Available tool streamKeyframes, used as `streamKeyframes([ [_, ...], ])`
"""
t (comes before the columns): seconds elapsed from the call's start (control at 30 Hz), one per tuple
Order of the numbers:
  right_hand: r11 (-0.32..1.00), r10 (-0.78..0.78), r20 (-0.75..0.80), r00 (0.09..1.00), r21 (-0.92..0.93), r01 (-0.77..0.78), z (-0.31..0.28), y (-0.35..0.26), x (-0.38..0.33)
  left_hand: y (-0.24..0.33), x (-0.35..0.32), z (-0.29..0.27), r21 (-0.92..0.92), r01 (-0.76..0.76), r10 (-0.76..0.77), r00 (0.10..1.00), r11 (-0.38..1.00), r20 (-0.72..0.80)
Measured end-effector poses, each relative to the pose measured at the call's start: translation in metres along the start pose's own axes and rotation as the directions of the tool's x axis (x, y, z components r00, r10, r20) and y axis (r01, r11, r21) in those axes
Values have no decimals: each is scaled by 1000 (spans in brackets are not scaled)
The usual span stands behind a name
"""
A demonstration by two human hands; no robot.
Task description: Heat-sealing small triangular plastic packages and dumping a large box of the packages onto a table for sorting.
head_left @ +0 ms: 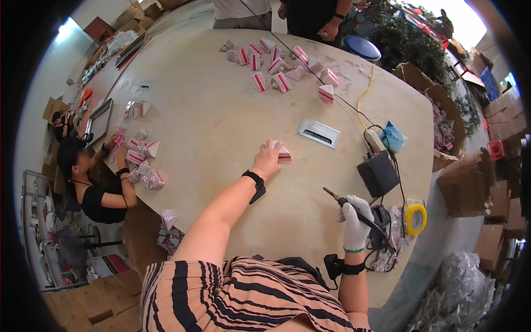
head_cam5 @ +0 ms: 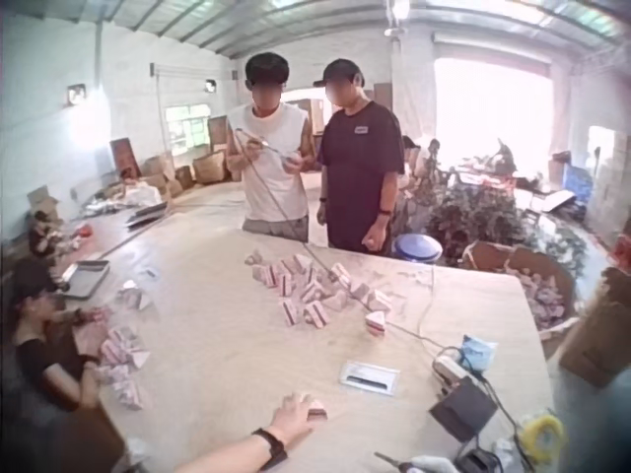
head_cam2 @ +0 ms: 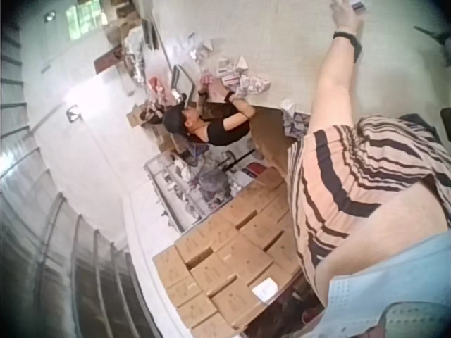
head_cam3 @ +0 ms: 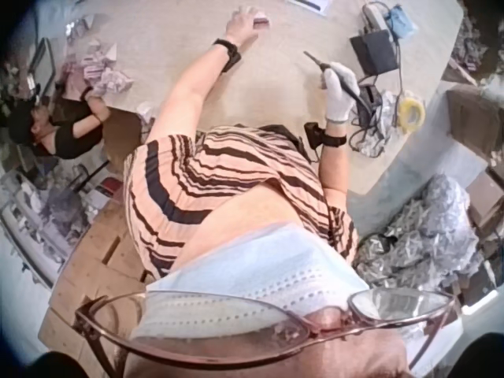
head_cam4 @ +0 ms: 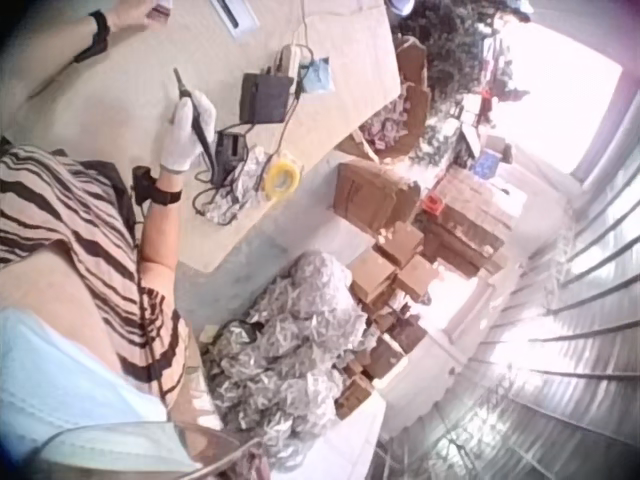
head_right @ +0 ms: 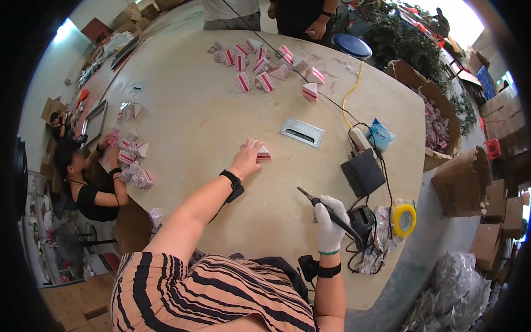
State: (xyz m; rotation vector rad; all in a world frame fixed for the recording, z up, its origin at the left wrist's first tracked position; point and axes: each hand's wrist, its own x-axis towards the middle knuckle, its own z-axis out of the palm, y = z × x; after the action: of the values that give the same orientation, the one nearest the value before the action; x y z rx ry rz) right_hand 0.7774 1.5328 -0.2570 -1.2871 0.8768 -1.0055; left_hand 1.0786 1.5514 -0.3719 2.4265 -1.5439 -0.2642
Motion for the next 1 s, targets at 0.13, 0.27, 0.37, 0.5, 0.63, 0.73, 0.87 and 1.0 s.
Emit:
streamKeyframes([
  [0.13, 1000, 12, -1, 1000, -15, -12, 6, -11, -20, -5, -6, 21, 21, 83, -83, 996, 996, -21],
  [0.27, 998, -59, -35, 998, -37, 57, 5, -25, -28, 30, -30, 1, -752, 321, -143, 945, 576, 294],
  [0.37, 997, -52, -60, 997, 48, 55, 16, -44, -35, 55, -62, -35, -822, 557, 33, 830, -119, 557],
  [0.5, 998, -65, -45, 997, -2, 65, 20, -51, -46, 66, -92, -57, -820, 541, 215, 837, -188, 503],
  [0.63, 990, -119, -6, 993, -76, 118, 25, -55, -59, 66, -111, -68, -856, 469, 226, 878, -220, 423],
  [0.73, 977, -174, 38, 984, -114, 178, 24, -56, -65, 63, -118, -71, -868, 442, 246, 888, -226, 388],
  [0.87, 961, -210, 81, 974, -166, 221, 25, -60, -70, 61, -123, -74, -900, 394, 274, 901, -187, 338],
  [1.0, 959, -219, 93, 971, -165, 232, 24, -63, -74, 66, -128, -81, -918, 356, 283, 911, -176, 299],
])
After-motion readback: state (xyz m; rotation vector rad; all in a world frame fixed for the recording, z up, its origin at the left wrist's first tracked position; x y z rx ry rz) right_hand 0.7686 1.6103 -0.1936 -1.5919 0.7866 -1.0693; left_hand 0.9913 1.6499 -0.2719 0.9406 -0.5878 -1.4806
